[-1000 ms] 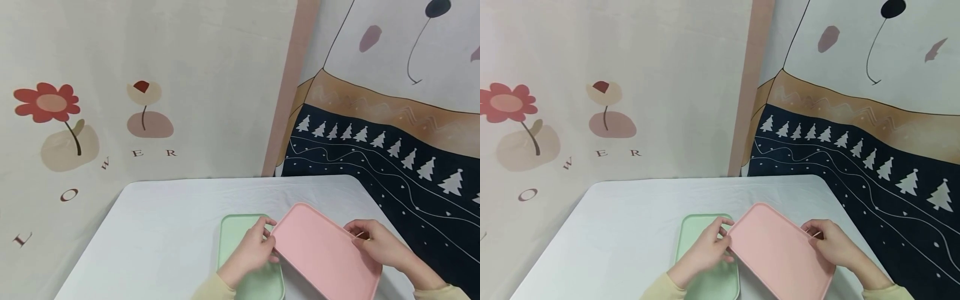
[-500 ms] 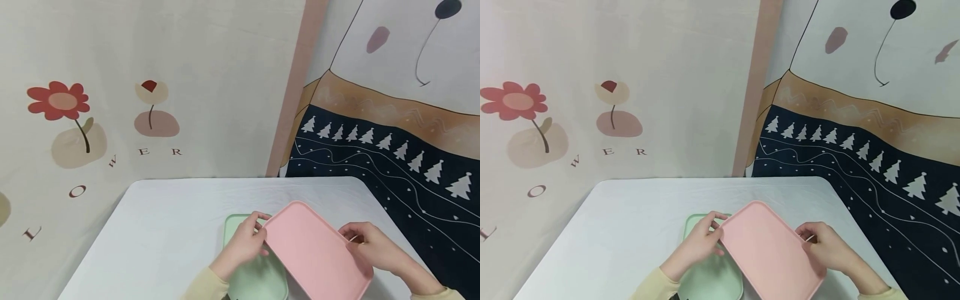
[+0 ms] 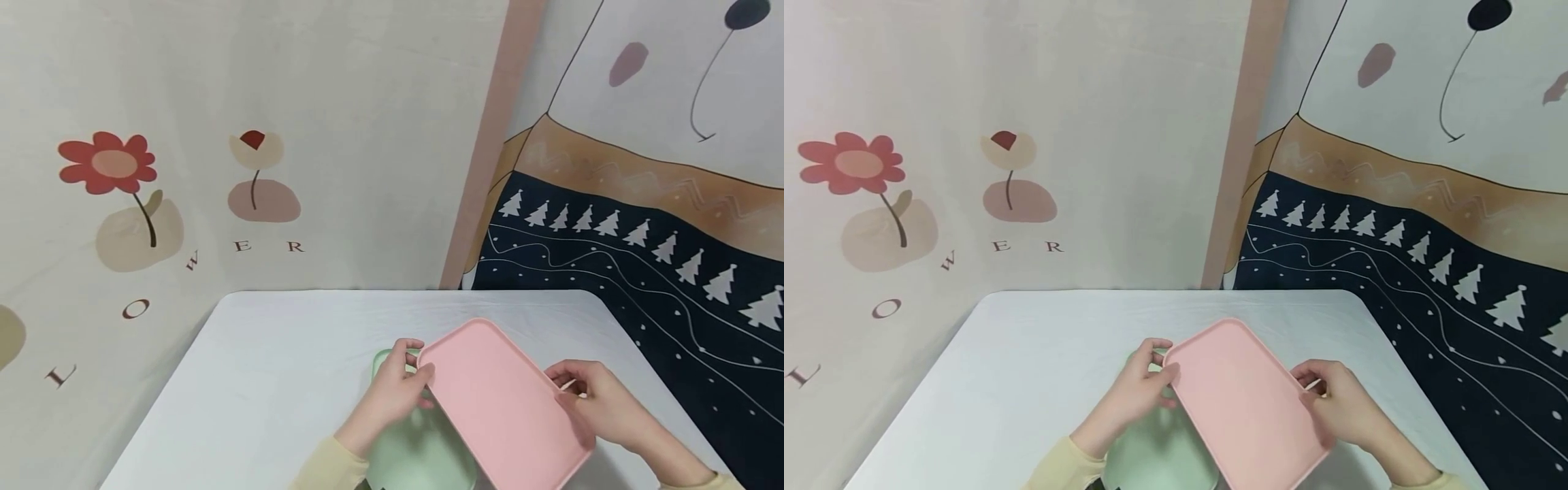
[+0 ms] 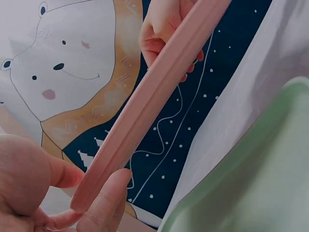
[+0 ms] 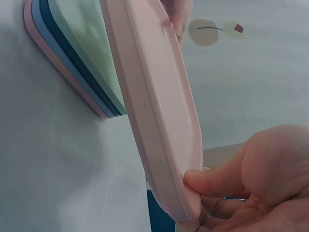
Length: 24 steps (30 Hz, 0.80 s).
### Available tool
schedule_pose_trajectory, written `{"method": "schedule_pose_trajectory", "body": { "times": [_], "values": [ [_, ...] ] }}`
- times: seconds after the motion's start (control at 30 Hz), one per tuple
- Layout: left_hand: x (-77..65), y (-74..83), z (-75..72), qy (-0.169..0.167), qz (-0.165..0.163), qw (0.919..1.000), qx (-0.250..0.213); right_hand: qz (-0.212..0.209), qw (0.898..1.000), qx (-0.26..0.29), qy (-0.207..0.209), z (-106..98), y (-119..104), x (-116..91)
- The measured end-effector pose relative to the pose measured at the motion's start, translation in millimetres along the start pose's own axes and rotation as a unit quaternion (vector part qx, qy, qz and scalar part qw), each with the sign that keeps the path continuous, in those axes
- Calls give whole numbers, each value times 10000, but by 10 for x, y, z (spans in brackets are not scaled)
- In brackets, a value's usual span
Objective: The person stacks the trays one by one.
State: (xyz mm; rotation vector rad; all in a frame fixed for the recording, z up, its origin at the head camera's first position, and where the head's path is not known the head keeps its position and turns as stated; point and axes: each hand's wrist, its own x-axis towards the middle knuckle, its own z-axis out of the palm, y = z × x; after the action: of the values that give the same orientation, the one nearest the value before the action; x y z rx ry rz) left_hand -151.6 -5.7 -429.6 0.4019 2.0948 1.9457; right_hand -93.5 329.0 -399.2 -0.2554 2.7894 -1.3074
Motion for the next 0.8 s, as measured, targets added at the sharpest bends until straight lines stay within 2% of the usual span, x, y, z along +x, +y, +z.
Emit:
{"method": "schedule_pose_trajectory", "body": {
  "times": [0.2, 0.4, 0.8],
  "values": [
    [-57, -72, 59, 89, -192, 9982, -558, 149, 9996, 103, 237, 119, -25, 56],
    [-122, -104, 101, 66, -194, 9945, -1027, 260, 9985, 305, 364, 220, -60, 111],
    [-230, -130, 13, 54, -47, 9954, -953, 400, 9967, 604, 366, 413, -163, 213]
  ]
}}
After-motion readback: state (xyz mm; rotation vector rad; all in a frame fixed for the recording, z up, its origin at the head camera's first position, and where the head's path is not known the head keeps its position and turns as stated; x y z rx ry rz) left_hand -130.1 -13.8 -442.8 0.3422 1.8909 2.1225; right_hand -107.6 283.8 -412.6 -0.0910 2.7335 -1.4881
